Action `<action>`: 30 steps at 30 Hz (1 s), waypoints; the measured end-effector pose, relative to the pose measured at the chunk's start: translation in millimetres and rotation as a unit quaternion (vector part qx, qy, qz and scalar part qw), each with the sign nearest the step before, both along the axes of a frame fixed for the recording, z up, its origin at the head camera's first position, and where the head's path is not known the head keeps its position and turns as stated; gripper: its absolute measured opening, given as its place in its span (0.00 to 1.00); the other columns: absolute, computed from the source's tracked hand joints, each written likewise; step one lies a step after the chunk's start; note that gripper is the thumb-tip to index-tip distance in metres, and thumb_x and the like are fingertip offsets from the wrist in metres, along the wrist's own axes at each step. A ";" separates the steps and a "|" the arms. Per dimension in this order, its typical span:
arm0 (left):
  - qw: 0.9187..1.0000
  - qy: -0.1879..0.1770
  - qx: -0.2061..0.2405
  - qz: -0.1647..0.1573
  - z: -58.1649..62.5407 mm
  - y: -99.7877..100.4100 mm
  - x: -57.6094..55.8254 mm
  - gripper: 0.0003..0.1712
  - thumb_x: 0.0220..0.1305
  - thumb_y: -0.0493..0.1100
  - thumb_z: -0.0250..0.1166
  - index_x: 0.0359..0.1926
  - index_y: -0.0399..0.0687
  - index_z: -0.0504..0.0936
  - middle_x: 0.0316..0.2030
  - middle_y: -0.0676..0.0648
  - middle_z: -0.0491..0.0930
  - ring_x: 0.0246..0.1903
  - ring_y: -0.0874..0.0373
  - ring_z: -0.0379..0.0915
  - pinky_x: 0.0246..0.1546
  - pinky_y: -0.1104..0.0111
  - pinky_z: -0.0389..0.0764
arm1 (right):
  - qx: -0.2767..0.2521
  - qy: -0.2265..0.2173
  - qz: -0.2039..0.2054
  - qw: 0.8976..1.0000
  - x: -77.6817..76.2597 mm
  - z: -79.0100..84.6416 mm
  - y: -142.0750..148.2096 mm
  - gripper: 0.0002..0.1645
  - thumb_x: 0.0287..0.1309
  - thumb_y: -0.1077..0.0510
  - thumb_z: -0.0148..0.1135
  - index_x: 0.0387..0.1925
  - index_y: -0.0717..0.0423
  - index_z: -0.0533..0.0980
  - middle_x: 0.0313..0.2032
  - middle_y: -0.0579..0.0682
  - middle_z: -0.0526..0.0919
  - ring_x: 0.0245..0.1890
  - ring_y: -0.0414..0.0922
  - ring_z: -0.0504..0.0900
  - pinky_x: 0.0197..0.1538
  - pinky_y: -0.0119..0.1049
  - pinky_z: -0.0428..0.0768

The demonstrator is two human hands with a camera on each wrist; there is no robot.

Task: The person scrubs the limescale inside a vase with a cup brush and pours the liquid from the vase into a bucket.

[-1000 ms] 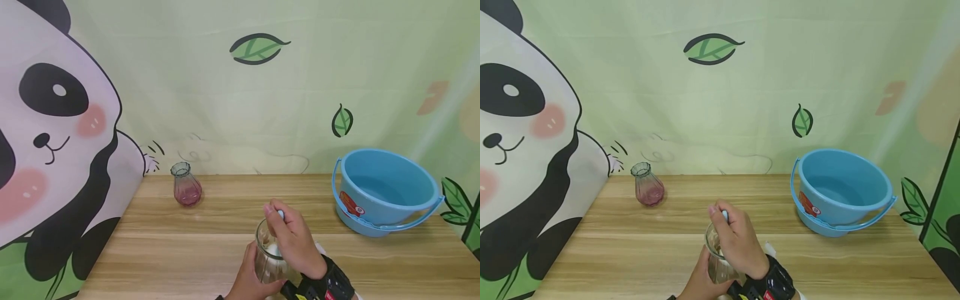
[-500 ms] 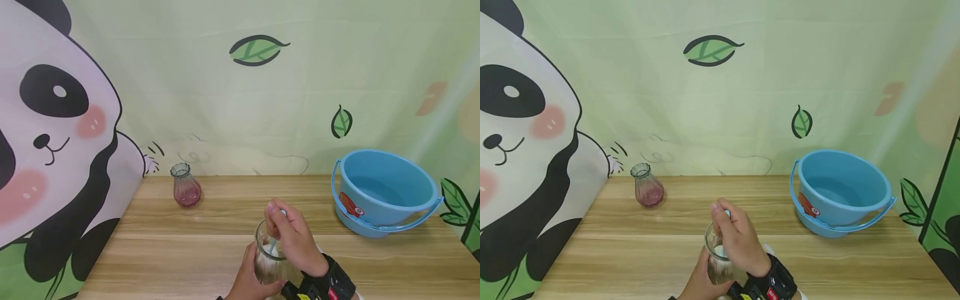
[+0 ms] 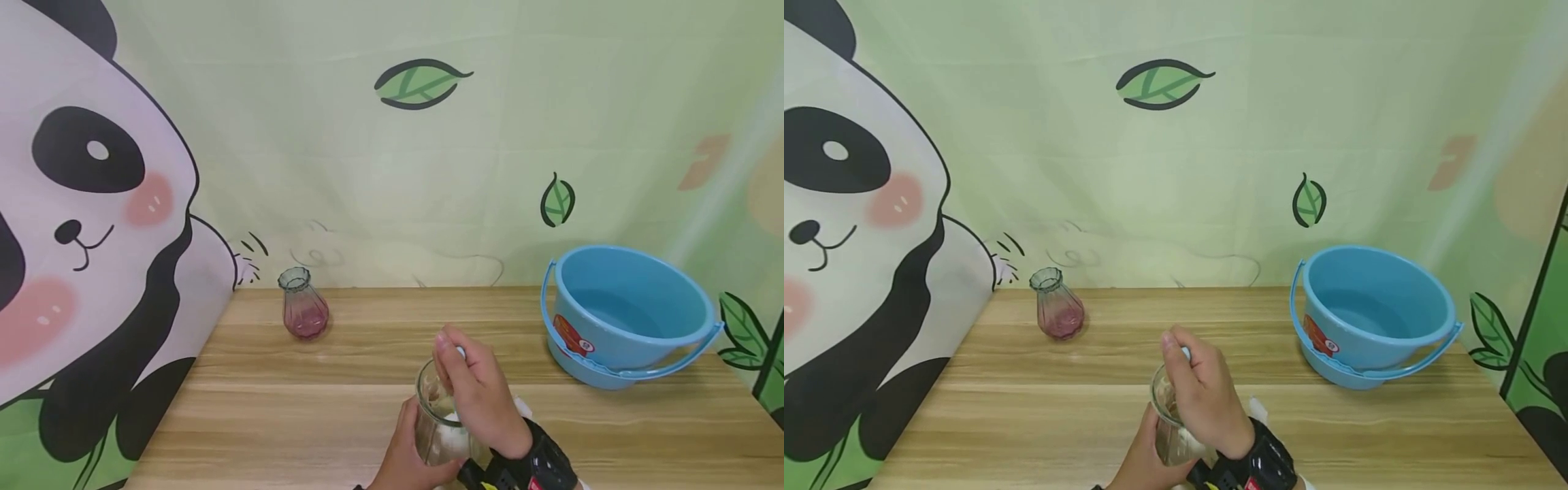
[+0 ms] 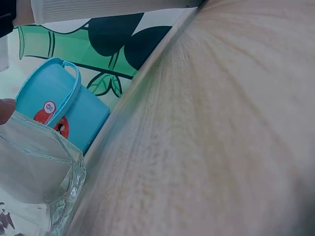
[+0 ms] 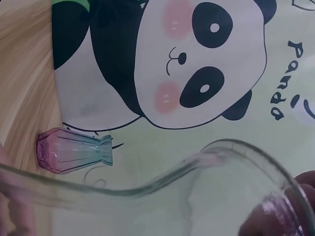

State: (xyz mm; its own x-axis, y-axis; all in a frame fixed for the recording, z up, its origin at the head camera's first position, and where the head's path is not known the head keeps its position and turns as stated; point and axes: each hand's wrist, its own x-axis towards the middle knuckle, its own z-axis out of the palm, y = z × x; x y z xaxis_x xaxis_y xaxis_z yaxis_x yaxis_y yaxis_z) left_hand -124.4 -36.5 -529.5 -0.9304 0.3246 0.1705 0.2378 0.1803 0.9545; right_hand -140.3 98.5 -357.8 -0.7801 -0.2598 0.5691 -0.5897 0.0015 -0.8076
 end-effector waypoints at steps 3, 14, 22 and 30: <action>1.000 0.018 -0.003 0.001 -1.0 -0.2 0.5 0.55 0.47 0.54 0.76 0.71 0.68 0.53 0.62 0.52 0.61 0.57 0.55 0.62 0.54 0.54 0.71 | 0.015 0.005 -0.026 1.000 2.1 -0.9 -1.3 0.24 0.74 0.64 0.40 0.17 0.54 0.61 0.12 0.45 0.58 0.11 0.40 0.58 0.17 0.33 0.60; 1.000 0.017 -0.003 -0.001 -0.5 -0.6 -0.2 0.55 0.47 0.52 0.76 0.71 0.68 0.52 0.62 0.52 0.62 0.56 0.55 0.63 0.54 0.55 0.72 | 0.024 0.012 -0.039 0.999 1.8 -3.2 -0.9 0.25 0.74 0.64 0.40 0.16 0.56 0.60 0.13 0.44 0.58 0.13 0.40 0.57 0.18 0.31 0.58; 1.000 -0.011 -0.009 0.000 1.9 -0.2 0.3 0.55 0.47 0.56 0.76 0.71 0.71 0.51 0.62 0.54 0.61 0.56 0.56 0.62 0.54 0.54 0.71 | 0.010 0.024 0.014 1.000 -0.5 -1.9 0.4 0.22 0.73 0.67 0.36 0.19 0.56 0.60 0.14 0.47 0.57 0.13 0.40 0.57 0.16 0.35 0.58; 0.999 -0.039 -0.004 0.002 4.5 0.7 2.0 0.54 0.47 0.56 0.76 0.70 0.72 0.51 0.59 0.55 0.61 0.54 0.57 0.63 0.53 0.58 0.72 | -0.009 0.029 0.057 0.998 -2.0 -1.6 2.3 0.22 0.74 0.68 0.32 0.21 0.58 0.60 0.14 0.50 0.57 0.14 0.45 0.58 0.17 0.41 0.60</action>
